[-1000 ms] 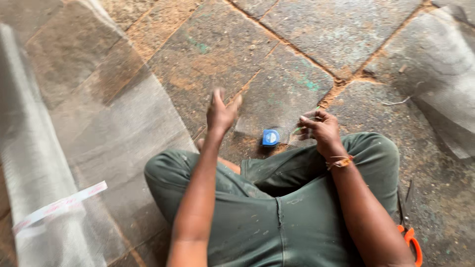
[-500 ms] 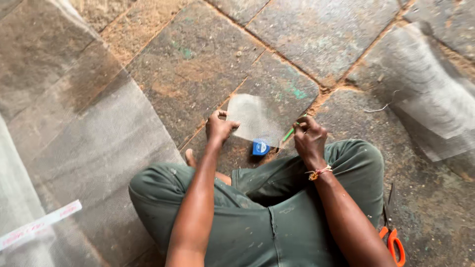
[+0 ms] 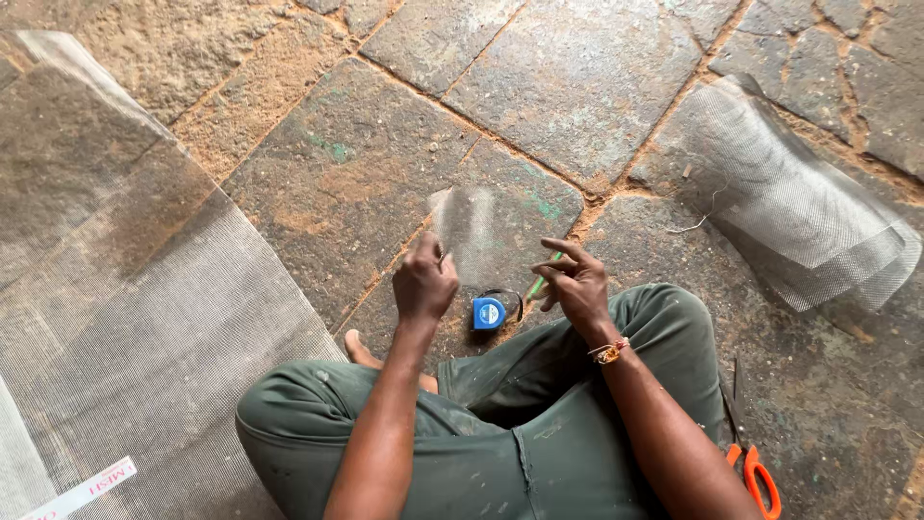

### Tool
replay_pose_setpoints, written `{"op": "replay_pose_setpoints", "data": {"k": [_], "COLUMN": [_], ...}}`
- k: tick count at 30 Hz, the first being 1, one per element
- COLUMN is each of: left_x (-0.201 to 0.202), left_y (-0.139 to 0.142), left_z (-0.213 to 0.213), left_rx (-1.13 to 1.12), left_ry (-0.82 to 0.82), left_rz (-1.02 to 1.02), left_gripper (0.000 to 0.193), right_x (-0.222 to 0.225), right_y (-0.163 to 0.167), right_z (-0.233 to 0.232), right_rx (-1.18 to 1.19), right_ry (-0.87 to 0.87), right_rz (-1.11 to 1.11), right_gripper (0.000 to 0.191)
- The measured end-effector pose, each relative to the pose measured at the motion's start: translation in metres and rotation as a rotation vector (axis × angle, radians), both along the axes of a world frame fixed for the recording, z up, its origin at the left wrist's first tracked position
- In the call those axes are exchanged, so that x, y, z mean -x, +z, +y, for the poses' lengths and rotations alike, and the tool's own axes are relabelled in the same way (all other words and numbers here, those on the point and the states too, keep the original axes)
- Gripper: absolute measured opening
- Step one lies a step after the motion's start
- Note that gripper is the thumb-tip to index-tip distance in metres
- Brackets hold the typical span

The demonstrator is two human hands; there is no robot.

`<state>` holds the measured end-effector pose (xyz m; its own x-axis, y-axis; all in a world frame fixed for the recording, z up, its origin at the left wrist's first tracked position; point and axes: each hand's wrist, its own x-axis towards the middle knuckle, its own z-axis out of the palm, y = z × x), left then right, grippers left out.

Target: The person sits on a stone floor and cuts a piece of mesh material. They unroll the mesh, measure it with a tape measure, and then use orange-handled scissors to cut a rectangular section. The cut piece is placed on the floor.

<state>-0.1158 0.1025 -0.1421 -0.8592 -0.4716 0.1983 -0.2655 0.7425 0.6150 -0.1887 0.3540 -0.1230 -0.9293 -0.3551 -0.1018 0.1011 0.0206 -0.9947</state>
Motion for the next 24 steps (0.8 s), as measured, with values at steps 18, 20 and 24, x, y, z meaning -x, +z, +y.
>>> {"op": "replay_pose_setpoints", "data": {"k": [18,20,24], "left_x": [-0.013,-0.013,-0.009], "left_y": [0.053,0.044,0.021], "left_z": [-0.035,-0.040,-0.045], "left_rx": [-0.260,-0.402,-0.351], "left_ry": [0.130,0.078,0.196], "left_rz": [0.069,0.052,0.041], "left_gripper": [0.024,0.031,0.031], "right_x": [0.008,0.008,0.006], "right_y": [0.001,0.001,0.003], "right_z": [0.014,0.015,0.014], "right_rx": [0.191,0.195,0.176], "right_ry": [0.072,0.084,0.133], "right_rz": [-0.238,-0.244,-0.263], "right_gripper": [0.035,0.036,0.036]}}
